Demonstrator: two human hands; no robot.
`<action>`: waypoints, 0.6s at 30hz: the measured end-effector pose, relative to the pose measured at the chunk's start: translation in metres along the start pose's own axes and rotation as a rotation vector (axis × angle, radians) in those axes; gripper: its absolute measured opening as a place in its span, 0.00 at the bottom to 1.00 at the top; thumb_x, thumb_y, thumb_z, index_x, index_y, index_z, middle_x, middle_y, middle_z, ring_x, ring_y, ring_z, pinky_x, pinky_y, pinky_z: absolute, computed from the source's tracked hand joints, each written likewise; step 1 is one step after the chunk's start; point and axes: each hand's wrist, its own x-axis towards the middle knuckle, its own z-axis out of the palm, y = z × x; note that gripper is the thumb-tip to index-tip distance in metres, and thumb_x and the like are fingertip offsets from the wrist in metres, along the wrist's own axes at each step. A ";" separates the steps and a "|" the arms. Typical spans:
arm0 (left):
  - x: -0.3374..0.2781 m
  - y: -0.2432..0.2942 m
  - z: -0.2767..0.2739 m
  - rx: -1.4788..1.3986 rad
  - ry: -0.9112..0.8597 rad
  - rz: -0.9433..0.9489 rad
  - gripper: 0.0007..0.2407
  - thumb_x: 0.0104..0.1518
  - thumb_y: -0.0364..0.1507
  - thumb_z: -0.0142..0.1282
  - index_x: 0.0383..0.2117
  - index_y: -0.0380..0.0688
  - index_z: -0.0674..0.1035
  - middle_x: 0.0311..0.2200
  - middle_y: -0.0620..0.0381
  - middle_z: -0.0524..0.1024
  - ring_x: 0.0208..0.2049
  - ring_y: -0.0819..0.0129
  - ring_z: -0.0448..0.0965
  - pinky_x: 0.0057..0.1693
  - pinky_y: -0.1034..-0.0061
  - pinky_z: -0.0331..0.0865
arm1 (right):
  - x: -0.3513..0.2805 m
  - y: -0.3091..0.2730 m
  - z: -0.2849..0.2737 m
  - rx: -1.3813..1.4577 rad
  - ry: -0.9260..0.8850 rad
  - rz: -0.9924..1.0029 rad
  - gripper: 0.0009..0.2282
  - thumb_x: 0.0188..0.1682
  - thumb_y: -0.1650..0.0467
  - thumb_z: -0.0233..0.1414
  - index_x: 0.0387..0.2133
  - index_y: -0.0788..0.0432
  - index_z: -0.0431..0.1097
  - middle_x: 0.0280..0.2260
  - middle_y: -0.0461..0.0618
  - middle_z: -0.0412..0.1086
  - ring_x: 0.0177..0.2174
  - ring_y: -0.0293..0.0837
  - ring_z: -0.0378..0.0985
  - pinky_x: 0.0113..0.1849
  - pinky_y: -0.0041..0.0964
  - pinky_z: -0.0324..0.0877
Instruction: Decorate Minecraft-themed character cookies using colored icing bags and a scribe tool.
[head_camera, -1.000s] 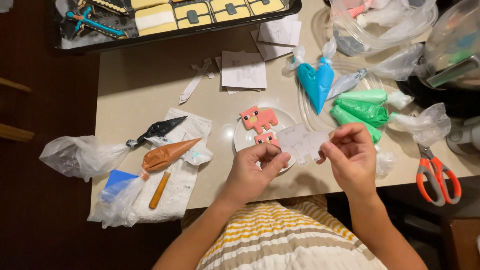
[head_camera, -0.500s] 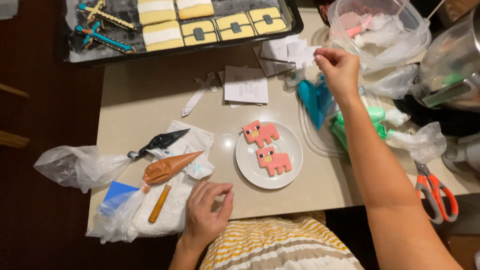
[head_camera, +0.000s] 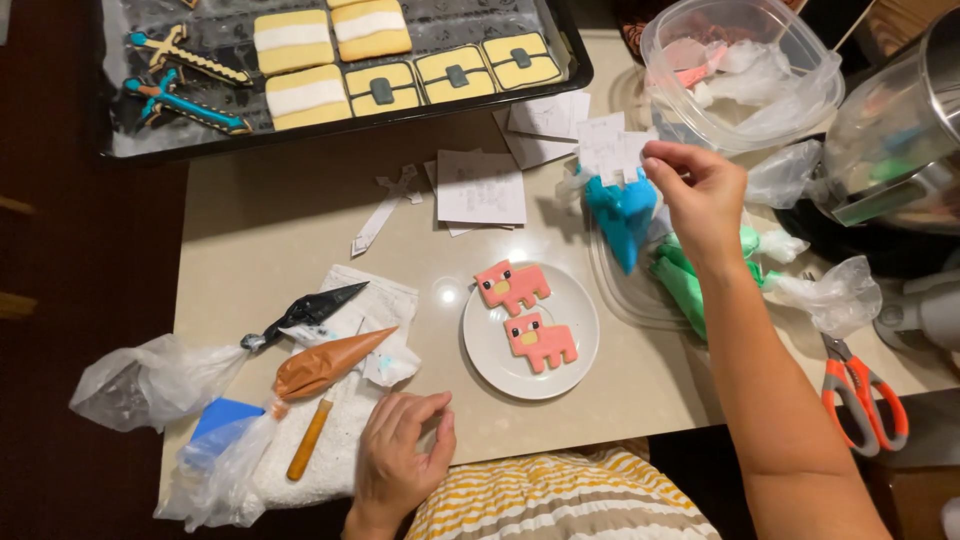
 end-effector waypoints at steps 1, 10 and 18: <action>0.000 0.000 0.000 0.004 0.000 -0.008 0.11 0.50 0.21 0.62 0.39 0.39 0.77 0.27 0.55 0.77 0.30 0.58 0.78 0.40 0.66 0.71 | -0.007 -0.005 -0.002 0.014 0.023 0.025 0.09 0.52 0.75 0.60 0.44 0.65 0.78 0.36 0.46 0.77 0.32 0.31 0.73 0.34 0.24 0.69; 0.000 0.002 0.000 0.031 -0.006 -0.010 0.10 0.50 0.21 0.61 0.38 0.39 0.77 0.28 0.53 0.77 0.30 0.57 0.78 0.40 0.67 0.71 | -0.040 -0.014 -0.013 0.049 0.110 -0.108 0.07 0.54 0.78 0.61 0.44 0.66 0.78 0.39 0.47 0.77 0.34 0.31 0.74 0.38 0.23 0.69; -0.002 0.001 0.001 0.050 -0.013 -0.020 0.10 0.50 0.21 0.61 0.38 0.39 0.77 0.26 0.54 0.77 0.29 0.59 0.78 0.39 0.67 0.71 | -0.044 -0.007 -0.012 0.102 0.138 -0.085 0.08 0.53 0.78 0.61 0.45 0.65 0.78 0.39 0.46 0.78 0.36 0.31 0.77 0.40 0.23 0.71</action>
